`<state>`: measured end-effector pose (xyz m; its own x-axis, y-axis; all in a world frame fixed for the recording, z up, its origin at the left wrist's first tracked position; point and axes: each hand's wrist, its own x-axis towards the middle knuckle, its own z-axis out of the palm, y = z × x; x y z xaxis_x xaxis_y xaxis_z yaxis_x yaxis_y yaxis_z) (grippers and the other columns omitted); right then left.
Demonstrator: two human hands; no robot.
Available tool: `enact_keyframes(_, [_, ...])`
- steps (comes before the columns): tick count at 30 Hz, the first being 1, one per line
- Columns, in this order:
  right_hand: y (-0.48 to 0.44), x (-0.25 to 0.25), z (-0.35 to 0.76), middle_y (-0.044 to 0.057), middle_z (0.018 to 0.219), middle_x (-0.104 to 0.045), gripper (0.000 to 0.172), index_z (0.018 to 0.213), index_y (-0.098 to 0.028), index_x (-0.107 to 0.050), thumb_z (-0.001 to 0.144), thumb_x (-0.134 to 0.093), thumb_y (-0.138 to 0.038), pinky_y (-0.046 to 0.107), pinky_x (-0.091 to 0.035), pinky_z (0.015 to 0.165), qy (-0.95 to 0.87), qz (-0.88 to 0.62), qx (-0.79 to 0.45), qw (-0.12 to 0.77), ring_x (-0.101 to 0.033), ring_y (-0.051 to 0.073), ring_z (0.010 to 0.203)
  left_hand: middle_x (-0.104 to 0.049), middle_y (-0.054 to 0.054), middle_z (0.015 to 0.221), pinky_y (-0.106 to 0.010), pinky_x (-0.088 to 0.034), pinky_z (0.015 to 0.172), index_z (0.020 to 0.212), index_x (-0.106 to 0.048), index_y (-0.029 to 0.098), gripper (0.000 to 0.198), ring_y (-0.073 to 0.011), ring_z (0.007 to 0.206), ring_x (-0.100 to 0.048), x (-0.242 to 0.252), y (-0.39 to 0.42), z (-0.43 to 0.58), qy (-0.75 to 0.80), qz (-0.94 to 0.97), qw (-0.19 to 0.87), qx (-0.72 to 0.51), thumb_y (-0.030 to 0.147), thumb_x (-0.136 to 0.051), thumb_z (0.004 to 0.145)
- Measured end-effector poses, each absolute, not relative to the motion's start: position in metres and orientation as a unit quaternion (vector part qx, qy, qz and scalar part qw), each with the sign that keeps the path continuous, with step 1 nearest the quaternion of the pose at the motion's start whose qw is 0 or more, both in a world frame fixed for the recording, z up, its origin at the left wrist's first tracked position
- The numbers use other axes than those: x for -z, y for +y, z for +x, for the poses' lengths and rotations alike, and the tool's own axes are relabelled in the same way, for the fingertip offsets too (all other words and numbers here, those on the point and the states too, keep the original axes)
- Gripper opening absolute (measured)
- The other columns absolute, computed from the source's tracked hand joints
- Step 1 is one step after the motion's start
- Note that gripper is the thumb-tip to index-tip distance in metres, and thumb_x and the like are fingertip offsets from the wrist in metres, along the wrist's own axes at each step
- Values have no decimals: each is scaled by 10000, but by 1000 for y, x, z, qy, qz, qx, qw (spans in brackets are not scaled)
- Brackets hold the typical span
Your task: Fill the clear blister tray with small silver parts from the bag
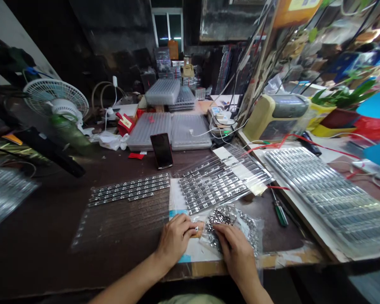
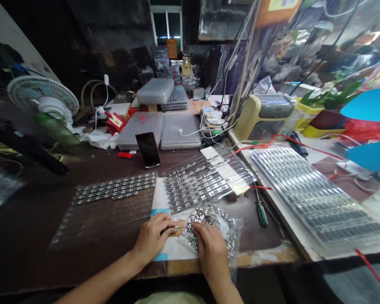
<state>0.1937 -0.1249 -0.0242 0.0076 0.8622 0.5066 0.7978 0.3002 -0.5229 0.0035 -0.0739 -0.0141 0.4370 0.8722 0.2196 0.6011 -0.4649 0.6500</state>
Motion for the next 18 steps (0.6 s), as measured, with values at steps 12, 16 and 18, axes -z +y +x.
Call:
enact_keyframes(12, [-106, 22, 152, -13, 857, -664, 97, 866, -311, -696, 844, -611, -269, 309, -334, 706, -721, -612, -55, 321, -520, 152, 781, -645, -67, 914, -257, -529, 676, 899, -677, 180, 173, -181, 845, -635, 15, -62, -7, 491, 700, 376, -358, 239, -518, 866])
enact_keyframes(16, [-108, 23, 158, -4, 892, -652, 141, 949, -324, -691, 861, -586, -290, 307, -338, 715, -724, -614, -38, 311, -513, 154, 813, -642, -69, 927, -254, -533, 669, 897, -677, 179, 170, -179, 841, -637, 13, -61, -7, 490, 697, 392, -346, 231, -519, 862])
enact_keyframes(18, [-110, 23, 169, 10, 954, -653, 202, 1046, -304, -666, 879, -554, -281, 311, -347, 738, -727, -617, -17, 300, -515, 165, 856, -646, -63, 919, -249, -530, 667, 890, -679, 182, 157, -176, 838, -638, 9, -60, -8, 491, 697, 395, -341, 217, -529, 857])
